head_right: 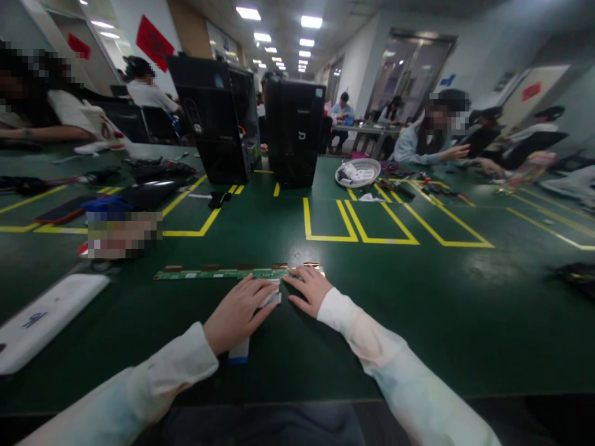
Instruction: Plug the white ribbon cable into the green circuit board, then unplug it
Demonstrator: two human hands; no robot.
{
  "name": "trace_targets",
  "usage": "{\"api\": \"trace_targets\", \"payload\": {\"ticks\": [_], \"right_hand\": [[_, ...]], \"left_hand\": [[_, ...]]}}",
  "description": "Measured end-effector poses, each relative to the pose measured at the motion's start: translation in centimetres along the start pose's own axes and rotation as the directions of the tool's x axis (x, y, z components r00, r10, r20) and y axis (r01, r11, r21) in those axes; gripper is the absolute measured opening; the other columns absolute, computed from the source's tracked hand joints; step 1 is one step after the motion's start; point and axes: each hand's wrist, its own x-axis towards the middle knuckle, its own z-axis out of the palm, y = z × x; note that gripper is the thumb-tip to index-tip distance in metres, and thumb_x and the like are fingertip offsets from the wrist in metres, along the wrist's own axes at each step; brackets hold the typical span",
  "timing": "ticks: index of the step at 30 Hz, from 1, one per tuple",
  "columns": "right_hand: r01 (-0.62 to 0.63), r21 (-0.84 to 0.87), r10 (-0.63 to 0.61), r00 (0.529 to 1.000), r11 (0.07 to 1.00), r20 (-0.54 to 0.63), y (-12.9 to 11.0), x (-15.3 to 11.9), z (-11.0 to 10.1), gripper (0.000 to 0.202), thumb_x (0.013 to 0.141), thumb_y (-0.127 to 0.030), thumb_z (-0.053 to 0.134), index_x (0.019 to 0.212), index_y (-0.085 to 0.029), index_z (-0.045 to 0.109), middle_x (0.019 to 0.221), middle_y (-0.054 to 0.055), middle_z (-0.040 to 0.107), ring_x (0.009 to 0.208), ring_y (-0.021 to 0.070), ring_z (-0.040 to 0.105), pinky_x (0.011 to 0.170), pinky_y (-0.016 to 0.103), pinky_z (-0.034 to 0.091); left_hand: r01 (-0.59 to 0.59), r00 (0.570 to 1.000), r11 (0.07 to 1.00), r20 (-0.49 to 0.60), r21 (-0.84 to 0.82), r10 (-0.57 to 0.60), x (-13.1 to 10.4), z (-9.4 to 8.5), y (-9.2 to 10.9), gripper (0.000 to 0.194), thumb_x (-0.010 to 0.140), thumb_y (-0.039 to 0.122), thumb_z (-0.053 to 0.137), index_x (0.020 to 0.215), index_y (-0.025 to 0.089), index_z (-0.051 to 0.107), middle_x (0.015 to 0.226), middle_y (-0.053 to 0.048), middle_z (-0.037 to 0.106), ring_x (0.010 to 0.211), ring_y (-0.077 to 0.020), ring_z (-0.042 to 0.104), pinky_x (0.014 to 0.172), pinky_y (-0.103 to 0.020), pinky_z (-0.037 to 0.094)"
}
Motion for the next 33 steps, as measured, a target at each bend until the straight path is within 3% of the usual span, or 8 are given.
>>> {"api": "trace_targets", "payload": {"ticks": [7,11,15,20,29,33], "right_hand": [[-0.023,-0.014,0.023,1.000,1.000,0.005,0.1,-0.1,0.4,0.050,0.094,-0.037,0.049,0.140,-0.016,0.049,0.139,0.017,0.049,0.131,0.0285,0.042,0.107,0.053,0.036],[-0.033,-0.017,0.033,0.999,0.999,0.003,0.2,-0.1,0.6,0.051,0.094,-0.038,0.048,0.140,-0.015,0.050,0.139,0.017,0.050,0.130,0.0297,0.043,0.106,0.054,0.037],[-0.032,-0.017,0.032,0.999,0.999,-0.016,0.2,-0.1,0.9,0.050,0.093,-0.038,0.048,0.138,-0.016,0.052,0.137,0.017,0.051,0.129,0.0301,0.044,0.106,0.055,0.037],[-0.036,-0.022,0.035,0.999,0.999,-0.033,0.1,-0.1,0.9,0.049,0.093,-0.036,0.049,0.137,-0.017,0.052,0.136,0.017,0.051,0.128,0.0296,0.043,0.105,0.054,0.038],[0.104,0.040,-0.099,0.989,0.994,-0.114,-2.1,0.7,0.4,0.039,0.096,-0.031,0.045,0.131,-0.019,0.058,0.139,0.016,0.048,0.133,0.0269,0.040,0.108,0.052,0.037],[0.055,0.030,-0.053,0.997,0.998,-0.063,-3.8,1.2,0.9,0.045,0.095,-0.041,0.048,0.135,-0.022,0.057,0.147,0.017,0.038,0.136,0.0308,0.035,0.109,0.054,0.035]], "left_hand": [[0.118,0.990,0.987,-0.091,0.107,-0.108,-1.7,-1.9,-0.7,0.043,0.099,0.038,0.035,0.127,0.015,0.057,0.124,-0.012,0.063,0.116,-0.0239,0.057,0.107,-0.050,0.040],[0.269,0.962,0.948,-0.092,0.168,-0.256,-5.5,-2.9,-2.3,0.047,0.097,0.045,0.037,0.132,0.019,0.055,0.130,-0.010,0.061,0.119,-0.0260,0.057,0.107,-0.051,0.041],[0.456,0.888,0.871,-0.152,0.183,-0.433,-10.6,-3.2,-5.2,0.054,0.095,0.050,0.034,0.129,0.016,0.058,0.126,-0.013,0.062,0.114,-0.0271,0.060,0.099,-0.045,0.048],[0.553,0.829,0.798,-0.261,0.240,-0.495,-14.8,-2.7,-7.9,0.061,0.093,0.055,0.030,0.126,0.012,0.059,0.127,-0.018,0.059,0.116,-0.0328,0.057,0.098,-0.050,0.047],[0.612,0.786,0.753,-0.288,0.241,-0.547,-13.9,-2.5,-7.7,0.063,0.094,0.053,0.025,0.122,0.009,0.060,0.125,-0.019,0.059,0.116,-0.0337,0.054,0.096,-0.051,0.047],[0.596,0.798,0.761,-0.292,0.255,-0.527,-13.8,-2.3,-7.8,0.062,0.095,0.053,0.026,0.124,0.009,0.059,0.125,-0.019,0.058,0.116,-0.0334,0.054,0.097,-0.050,0.046]]}}
